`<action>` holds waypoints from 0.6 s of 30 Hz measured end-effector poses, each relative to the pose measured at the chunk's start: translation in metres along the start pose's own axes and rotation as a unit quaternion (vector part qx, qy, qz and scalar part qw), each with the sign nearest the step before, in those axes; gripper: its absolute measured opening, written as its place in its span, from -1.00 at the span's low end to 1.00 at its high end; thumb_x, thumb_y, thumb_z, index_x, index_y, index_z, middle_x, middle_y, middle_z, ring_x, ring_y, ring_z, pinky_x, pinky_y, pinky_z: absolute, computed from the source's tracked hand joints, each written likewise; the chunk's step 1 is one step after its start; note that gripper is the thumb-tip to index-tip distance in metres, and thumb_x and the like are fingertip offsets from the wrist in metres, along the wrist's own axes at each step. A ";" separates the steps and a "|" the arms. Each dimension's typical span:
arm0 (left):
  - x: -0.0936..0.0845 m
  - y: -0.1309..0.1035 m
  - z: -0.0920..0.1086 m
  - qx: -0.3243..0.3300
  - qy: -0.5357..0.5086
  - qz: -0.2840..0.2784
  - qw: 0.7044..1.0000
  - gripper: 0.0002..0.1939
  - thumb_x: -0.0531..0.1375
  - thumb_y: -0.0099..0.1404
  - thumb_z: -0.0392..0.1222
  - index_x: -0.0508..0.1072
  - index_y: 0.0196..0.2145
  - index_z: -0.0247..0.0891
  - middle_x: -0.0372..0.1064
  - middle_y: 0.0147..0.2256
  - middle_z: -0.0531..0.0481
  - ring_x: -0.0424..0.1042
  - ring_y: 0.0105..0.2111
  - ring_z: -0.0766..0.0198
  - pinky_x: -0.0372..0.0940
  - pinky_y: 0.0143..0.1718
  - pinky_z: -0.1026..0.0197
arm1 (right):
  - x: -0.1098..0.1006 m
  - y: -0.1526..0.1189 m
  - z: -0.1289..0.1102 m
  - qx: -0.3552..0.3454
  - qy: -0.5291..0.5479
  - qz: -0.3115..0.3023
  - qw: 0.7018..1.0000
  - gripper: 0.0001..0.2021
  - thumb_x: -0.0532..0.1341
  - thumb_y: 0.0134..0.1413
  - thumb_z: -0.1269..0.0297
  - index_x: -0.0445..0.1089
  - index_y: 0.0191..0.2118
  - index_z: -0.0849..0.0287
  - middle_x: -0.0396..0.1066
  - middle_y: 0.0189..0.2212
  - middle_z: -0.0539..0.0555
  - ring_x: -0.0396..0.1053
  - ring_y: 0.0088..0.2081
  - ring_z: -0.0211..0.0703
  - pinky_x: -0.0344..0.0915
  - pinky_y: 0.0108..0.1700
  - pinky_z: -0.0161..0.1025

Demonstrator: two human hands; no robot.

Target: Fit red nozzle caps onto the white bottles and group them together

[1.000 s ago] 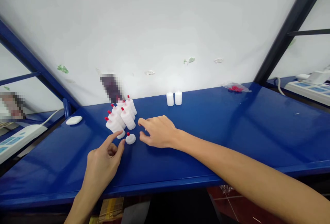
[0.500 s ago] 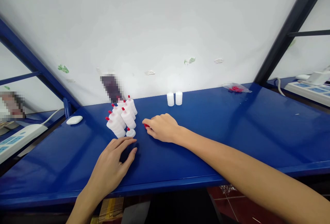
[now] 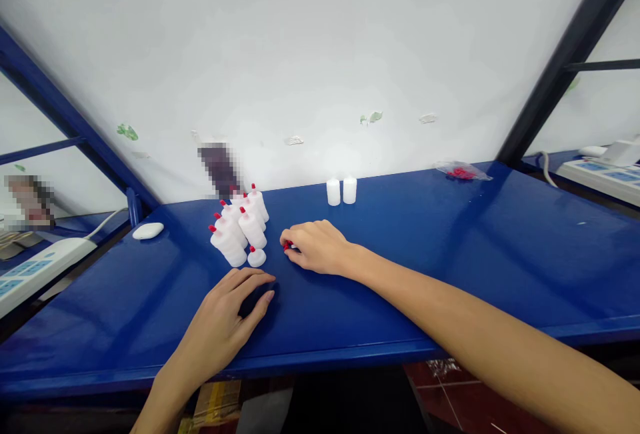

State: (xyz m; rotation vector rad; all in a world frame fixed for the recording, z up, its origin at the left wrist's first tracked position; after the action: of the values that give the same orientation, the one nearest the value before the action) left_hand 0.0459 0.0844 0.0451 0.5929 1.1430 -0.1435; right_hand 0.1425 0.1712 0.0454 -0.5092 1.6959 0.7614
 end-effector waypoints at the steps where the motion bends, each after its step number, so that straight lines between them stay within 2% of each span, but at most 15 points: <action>1: 0.000 0.000 0.000 0.001 0.000 0.001 1.000 -0.80 0.08 0.43 -0.17 0.47 -0.08 -0.15 0.46 -0.10 -0.05 0.43 -0.12 0.14 0.38 -0.07 0.07 | -0.001 -0.001 0.001 -0.001 0.003 0.004 1.000 -0.81 0.14 0.27 0.26 0.46 -0.08 0.07 0.51 -0.14 0.02 0.46 -0.25 -0.18 0.08 -0.37 -0.28; 5: 0.001 0.000 -0.001 0.001 -0.002 -0.002 1.000 -0.80 0.08 0.43 -0.17 0.48 -0.09 -0.15 0.46 -0.11 -0.04 0.43 -0.13 0.14 0.37 -0.07 0.08 | -0.002 -0.001 0.000 -0.018 -0.003 0.011 1.000 -0.78 0.14 0.27 0.30 0.51 -0.09 0.09 0.50 -0.12 0.02 0.46 -0.27 -0.21 0.08 -0.37 -0.28; 11: 0.004 -0.001 -0.003 -0.010 -0.010 -0.017 1.000 -0.79 0.07 0.44 -0.15 0.47 -0.07 -0.14 0.44 -0.08 -0.05 0.41 -0.11 0.13 0.35 -0.05 0.05 | 0.004 0.001 -0.006 -0.043 -0.030 0.000 0.999 -0.75 0.09 0.31 0.31 0.47 -0.03 0.06 0.54 -0.09 0.01 0.49 -0.18 -0.15 0.08 -0.39 -0.28; 15: 0.004 -0.001 -0.002 -0.008 -0.014 -0.016 1.000 -0.79 0.07 0.44 -0.15 0.47 -0.08 -0.14 0.44 -0.09 -0.05 0.41 -0.11 0.14 0.34 -0.05 0.07 | 0.006 0.001 -0.006 -0.047 -0.032 -0.014 0.998 -0.78 0.09 0.31 0.29 0.49 -0.12 0.10 0.56 -0.16 0.04 0.49 -0.24 -0.14 0.07 -0.40 -0.28; 18: 0.002 -0.001 -0.003 -0.014 -0.012 -0.005 1.000 -0.79 0.08 0.43 -0.15 0.45 -0.06 -0.14 0.46 -0.13 -0.03 0.43 -0.16 0.15 0.35 -0.10 0.09 | 0.001 -0.001 -0.011 -0.052 0.020 -0.003 0.998 -0.82 0.13 0.27 0.30 0.49 -0.17 0.12 0.55 -0.25 0.04 0.45 -0.31 -0.17 0.07 -0.38 -0.30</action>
State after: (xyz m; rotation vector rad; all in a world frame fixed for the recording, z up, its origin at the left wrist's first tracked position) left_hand 0.0435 0.0856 0.0420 0.5597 1.1239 -0.1419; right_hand 0.1353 0.1626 0.0460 -0.6055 1.6975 0.8438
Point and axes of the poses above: each hand's wrist, its own y-axis towards the middle knuckle, its own x-axis out of the palm, z = x × y, the point moved 10 cm from there along y, towards the middle knuckle
